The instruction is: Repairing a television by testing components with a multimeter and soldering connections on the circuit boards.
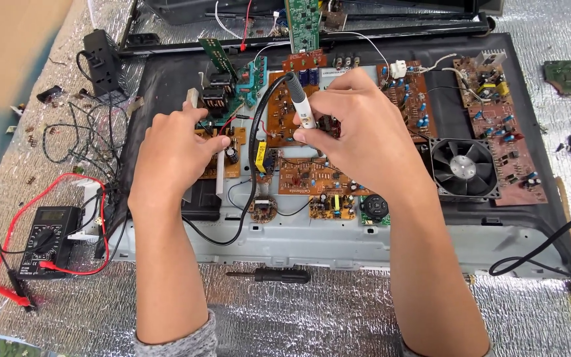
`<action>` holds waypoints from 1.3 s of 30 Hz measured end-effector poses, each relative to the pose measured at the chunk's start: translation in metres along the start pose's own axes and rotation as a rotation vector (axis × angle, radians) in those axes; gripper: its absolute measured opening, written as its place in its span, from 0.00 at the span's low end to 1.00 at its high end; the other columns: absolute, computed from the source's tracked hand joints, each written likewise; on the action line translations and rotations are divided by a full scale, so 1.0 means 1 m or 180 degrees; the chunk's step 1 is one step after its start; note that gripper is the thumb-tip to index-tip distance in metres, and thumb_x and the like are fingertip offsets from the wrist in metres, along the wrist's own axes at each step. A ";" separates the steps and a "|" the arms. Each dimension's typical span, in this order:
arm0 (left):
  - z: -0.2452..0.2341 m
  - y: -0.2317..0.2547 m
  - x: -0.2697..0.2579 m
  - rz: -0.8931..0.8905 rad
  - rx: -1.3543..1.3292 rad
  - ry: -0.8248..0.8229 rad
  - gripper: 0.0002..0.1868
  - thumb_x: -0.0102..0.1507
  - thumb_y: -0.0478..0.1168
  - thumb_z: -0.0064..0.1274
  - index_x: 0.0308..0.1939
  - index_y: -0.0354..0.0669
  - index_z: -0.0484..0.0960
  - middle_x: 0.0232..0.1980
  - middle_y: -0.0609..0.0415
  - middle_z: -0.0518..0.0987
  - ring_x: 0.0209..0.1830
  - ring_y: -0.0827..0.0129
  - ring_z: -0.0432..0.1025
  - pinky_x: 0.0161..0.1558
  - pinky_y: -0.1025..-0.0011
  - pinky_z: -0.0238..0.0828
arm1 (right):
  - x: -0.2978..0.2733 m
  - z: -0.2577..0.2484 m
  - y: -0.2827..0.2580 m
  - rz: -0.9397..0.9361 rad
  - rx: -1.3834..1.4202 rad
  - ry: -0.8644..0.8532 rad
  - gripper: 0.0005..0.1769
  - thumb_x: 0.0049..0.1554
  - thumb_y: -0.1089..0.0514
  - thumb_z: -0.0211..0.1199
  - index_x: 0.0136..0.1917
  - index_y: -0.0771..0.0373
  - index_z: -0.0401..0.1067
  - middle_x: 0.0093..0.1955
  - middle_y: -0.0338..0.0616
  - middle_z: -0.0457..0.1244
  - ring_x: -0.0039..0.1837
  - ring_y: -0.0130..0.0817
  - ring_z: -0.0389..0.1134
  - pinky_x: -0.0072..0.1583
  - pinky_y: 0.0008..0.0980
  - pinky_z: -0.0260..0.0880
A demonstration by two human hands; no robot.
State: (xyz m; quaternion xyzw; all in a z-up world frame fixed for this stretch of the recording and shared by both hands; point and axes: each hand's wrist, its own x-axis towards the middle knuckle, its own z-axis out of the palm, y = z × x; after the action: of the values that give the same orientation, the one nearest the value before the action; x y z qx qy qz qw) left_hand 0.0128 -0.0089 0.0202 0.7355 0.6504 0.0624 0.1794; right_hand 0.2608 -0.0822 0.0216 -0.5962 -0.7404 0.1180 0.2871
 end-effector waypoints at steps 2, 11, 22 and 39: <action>0.000 0.000 0.001 0.0008 -0.0020 0.0012 0.33 0.64 0.50 0.60 0.71 0.46 0.74 0.45 0.44 0.86 0.70 0.49 0.61 0.54 0.43 0.65 | 0.000 -0.002 -0.001 0.0047 0.0031 -0.0016 0.16 0.59 0.52 0.75 0.39 0.61 0.71 0.54 0.46 0.60 0.55 0.39 0.66 0.48 0.49 0.68; -0.003 0.000 -0.001 0.0001 -0.0054 -0.0012 0.33 0.64 0.50 0.61 0.71 0.45 0.74 0.47 0.40 0.84 0.67 0.45 0.64 0.52 0.42 0.66 | 0.001 -0.002 -0.007 0.0172 0.0130 -0.0080 0.20 0.56 0.52 0.78 0.39 0.60 0.67 0.50 0.43 0.61 0.62 0.38 0.63 0.52 0.47 0.67; -0.002 0.000 -0.002 -0.0002 -0.0122 -0.0091 0.33 0.65 0.49 0.60 0.72 0.44 0.73 0.46 0.37 0.83 0.73 0.45 0.57 0.55 0.40 0.63 | -0.003 -0.007 0.002 0.0308 0.0206 -0.0147 0.24 0.59 0.53 0.77 0.38 0.63 0.63 0.49 0.47 0.62 0.57 0.43 0.62 0.52 0.42 0.63; -0.003 0.002 -0.002 -0.0055 -0.0118 -0.0035 0.32 0.64 0.49 0.60 0.71 0.45 0.74 0.46 0.38 0.84 0.70 0.44 0.61 0.56 0.40 0.64 | -0.001 -0.016 -0.002 0.0677 0.0410 -0.0236 0.04 0.62 0.50 0.70 0.46 0.47 0.81 0.33 0.35 0.61 0.47 0.34 0.55 0.51 0.30 0.57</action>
State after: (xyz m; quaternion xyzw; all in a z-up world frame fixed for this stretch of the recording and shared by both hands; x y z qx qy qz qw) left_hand 0.0133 -0.0107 0.0241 0.7267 0.6544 0.0689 0.1970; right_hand 0.2684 -0.0865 0.0354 -0.6469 -0.6740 0.2170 0.2831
